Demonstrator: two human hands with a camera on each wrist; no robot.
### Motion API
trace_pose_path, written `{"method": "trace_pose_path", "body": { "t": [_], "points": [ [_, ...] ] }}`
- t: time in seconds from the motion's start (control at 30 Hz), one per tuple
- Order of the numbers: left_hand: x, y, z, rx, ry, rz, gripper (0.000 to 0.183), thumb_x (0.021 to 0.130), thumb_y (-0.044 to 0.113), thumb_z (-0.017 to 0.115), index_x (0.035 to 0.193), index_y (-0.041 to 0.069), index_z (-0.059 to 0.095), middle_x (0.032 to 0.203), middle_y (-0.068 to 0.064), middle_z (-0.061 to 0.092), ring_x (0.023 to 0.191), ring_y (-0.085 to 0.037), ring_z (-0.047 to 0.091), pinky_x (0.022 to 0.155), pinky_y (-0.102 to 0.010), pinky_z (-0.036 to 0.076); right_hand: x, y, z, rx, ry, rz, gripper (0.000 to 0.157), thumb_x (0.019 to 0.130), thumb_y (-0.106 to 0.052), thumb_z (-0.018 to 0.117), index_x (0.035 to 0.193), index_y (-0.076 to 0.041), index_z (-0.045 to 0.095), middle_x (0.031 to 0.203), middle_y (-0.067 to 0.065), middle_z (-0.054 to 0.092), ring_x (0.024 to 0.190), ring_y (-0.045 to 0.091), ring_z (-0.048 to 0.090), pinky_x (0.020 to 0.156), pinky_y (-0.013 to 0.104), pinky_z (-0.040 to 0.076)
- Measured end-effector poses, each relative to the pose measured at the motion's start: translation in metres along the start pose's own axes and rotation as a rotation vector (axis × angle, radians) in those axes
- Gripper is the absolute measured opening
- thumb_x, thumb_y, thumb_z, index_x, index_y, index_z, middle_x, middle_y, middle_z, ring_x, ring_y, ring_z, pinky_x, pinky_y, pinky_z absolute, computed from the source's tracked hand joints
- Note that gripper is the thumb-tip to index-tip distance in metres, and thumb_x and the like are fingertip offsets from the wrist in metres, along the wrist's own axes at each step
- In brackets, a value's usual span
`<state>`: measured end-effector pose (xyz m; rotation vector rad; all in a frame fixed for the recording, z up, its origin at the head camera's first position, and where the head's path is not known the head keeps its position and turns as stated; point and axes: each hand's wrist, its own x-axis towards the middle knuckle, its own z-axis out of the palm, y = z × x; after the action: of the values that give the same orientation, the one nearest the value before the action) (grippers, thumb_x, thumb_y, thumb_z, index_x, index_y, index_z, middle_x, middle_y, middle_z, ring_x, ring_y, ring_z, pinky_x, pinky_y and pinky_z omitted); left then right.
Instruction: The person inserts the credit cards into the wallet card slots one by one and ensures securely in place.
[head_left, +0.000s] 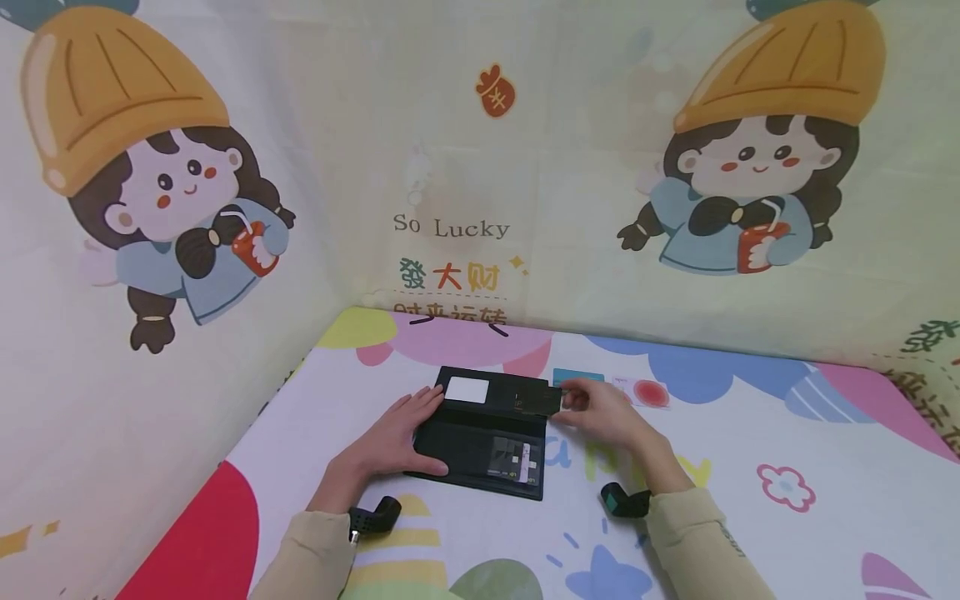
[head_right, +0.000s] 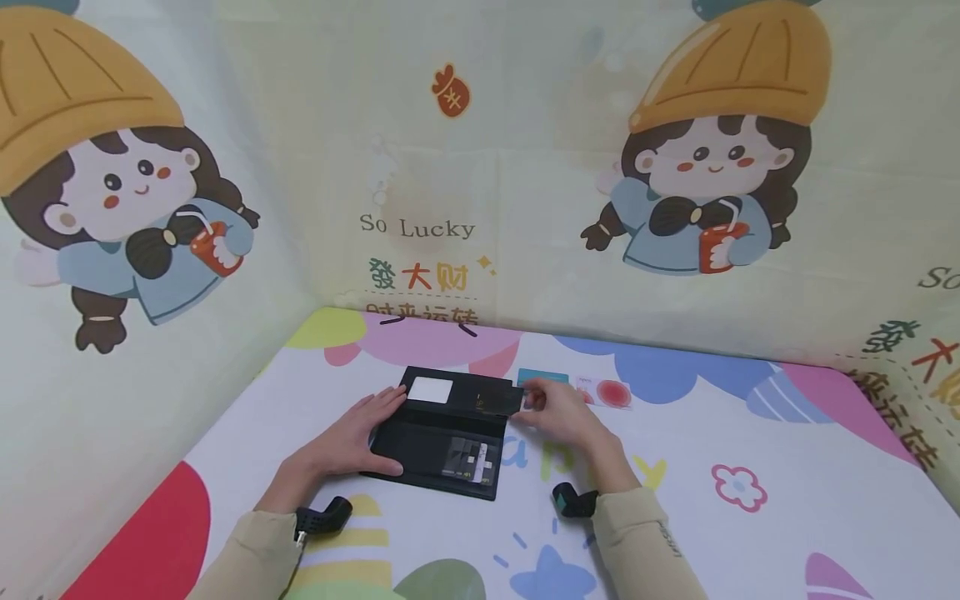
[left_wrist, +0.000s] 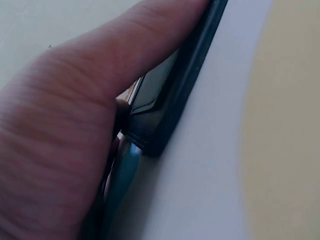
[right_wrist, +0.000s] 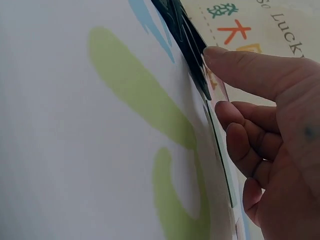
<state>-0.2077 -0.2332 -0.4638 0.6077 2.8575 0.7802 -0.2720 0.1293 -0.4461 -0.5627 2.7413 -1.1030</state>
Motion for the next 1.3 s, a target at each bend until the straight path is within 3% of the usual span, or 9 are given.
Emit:
{"method": "trace_pose_path", "body": {
  "t": [0.67,1.3],
  "points": [
    [-0.001,-0.002,-0.002,0.007,-0.002,0.003,0.118,0.069,0.068,0.079,0.159,0.008,0.031,0.166,-0.005,0.023,0.153,-0.026,0.013,0.123,-0.050,0.010,0.005,-0.006,0.004,0.050,0.019,-0.067,0.054,0.086,-0.016,0.082,0.130,0.008,0.060,0.099,0.003,0.065,0.091,0.021,0.061,0.093,0.044,0.054],
    [0.000,-0.001,-0.002,0.003,0.000,0.019,0.119,0.070,0.070,0.077,0.159,0.007,0.031,0.166,-0.006,0.023,0.153,-0.027,0.013,0.123,-0.050,0.008,0.011,-0.020,0.014,0.016,0.020,-0.062,0.051,0.088,-0.017,0.081,0.130,0.004,0.062,0.095,0.000,0.063,0.089,0.019,0.059,0.091,0.041,0.054]
  ]
}}
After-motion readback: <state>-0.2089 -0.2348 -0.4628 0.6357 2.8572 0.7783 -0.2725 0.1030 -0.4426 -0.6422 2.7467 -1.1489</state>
